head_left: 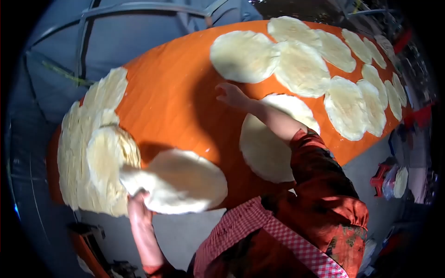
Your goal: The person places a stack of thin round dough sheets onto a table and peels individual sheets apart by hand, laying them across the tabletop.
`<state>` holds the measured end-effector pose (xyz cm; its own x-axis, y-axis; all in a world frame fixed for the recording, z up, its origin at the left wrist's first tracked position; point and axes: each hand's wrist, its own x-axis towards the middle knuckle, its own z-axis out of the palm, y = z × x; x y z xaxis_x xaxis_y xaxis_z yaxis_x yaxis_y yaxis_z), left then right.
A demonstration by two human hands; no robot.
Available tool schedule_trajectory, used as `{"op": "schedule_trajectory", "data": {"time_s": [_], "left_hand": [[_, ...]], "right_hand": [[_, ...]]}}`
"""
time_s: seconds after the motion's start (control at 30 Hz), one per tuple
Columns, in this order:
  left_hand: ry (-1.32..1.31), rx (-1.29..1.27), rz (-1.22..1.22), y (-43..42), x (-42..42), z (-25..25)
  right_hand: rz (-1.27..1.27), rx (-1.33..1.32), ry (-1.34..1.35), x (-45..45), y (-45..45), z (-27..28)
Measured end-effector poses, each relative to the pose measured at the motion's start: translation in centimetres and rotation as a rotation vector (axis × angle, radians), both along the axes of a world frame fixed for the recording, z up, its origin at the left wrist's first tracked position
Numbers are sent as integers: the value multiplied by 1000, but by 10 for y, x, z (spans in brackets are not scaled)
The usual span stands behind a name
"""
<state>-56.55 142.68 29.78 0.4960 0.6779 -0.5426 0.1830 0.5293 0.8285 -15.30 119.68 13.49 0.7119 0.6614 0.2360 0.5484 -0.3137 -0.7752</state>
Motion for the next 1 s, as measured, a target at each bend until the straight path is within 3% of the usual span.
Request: {"op": "schedule_trajectory", "data": {"time_s": [0.13,0.27,0.3,0.37,0.43,0.5,0.53,0.57,0.6,0.67,0.7,0.8,0.93,1.0], "left_hand": [[-239,-86,8,18,-18,23],[-254,-108,23,23,-79,-57],[-250,-83,31,10,-83,-81],[25,117,-292,16,-119,-183],[-193,-37,-177,-5,-113,-190],[-281,-199,-185,12,-125,-217],[-328,-283,-190,17,-127,-228],[-545,-409,-172,21,-125,-214],[-427,11,-344,32,-123,-226],[-481,-121,-325,49,-118,-212],[-647,-682,-136,54,-120,-200],[-617,-657,-155,62,-117,-190],[-729,-498,-314,67,-105,-204],[-627,-485,-271,71,-101,-216]], "right_hand": [[176,114,179,-78,20,55],[196,134,448,-178,38,105],[191,125,298,-204,51,97],[238,-94,311,-272,91,96],[275,-152,-51,-345,128,63],[387,-314,72,-382,166,54],[344,-320,37,-394,181,23],[362,-480,58,-396,196,20],[312,-396,150,-397,200,10],[286,-273,223,-394,204,-1],[306,-268,242,-393,202,-2],[367,-252,615,-384,194,9],[281,-323,790,-378,192,13],[298,-279,745,-382,194,12]]}}
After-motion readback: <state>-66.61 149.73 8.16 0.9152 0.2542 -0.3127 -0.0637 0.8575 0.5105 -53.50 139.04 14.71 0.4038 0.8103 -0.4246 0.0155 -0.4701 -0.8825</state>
